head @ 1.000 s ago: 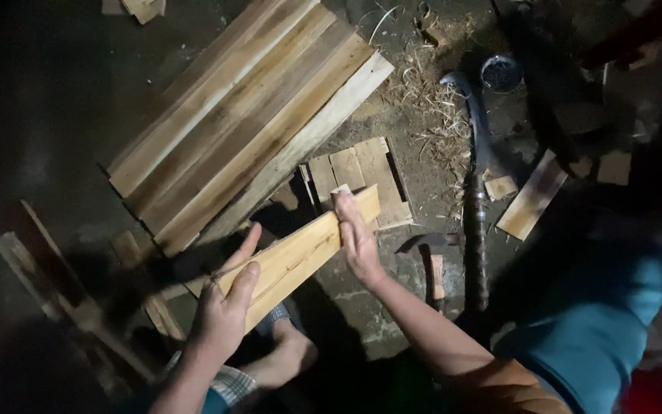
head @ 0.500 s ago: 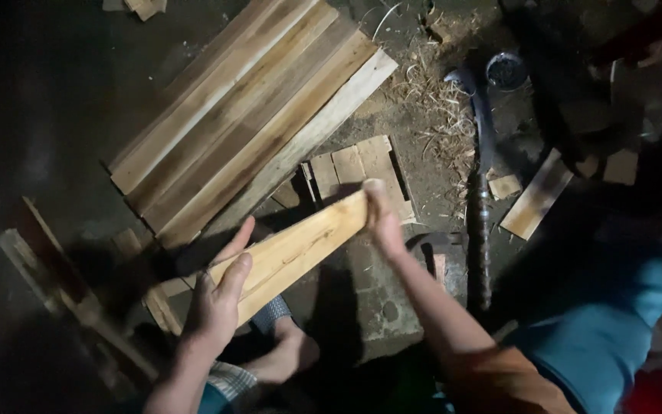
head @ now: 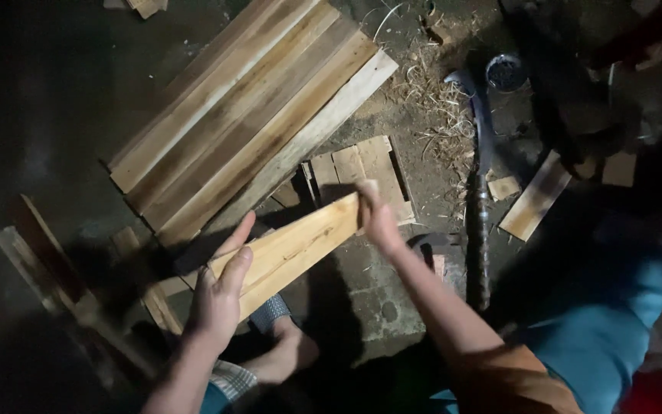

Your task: The person sits on the floor and sands a small wooden plank with a sanding block. They hold the plank in their left hand and rub the sanding block along its surface and edges. The person flips the plank to sand different sides and then places it on a stack of other planks.

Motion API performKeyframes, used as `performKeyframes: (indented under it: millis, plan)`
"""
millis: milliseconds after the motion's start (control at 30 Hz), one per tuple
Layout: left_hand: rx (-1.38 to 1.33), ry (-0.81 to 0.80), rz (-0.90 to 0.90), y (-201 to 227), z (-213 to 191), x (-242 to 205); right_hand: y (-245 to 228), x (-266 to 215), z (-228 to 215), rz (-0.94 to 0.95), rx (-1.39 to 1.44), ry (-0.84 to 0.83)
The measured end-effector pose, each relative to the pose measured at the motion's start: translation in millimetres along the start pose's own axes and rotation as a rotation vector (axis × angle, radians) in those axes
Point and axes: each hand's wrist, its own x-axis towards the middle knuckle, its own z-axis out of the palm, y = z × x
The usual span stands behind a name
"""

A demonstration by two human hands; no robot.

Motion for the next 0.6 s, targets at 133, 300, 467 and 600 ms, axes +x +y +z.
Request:
performKeyframes:
  millis: [133, 300, 467, 600]
  plan:
    - [-0.246, 0.020, -0.229, 6.1, 1.1, 2.6, -36.7, -66.2, 19.4, -0.373, 0.260, 0.077]
    - [-0.498, 0.067, -0.215, -1.6, -0.2, 4.4, 59.0, -32.7, 21.6, -0.057, 0.191, 0.227]
    - [-0.523, 0.091, -0.224, 2.8, 0.9, 4.5, -16.1, -79.4, 20.6, -0.381, 0.228, 0.054]
    - [-0.533, 0.115, -0.222, 6.2, -0.3, 4.5, -69.8, -75.0, -3.8, 0.173, 1.097, -0.017]
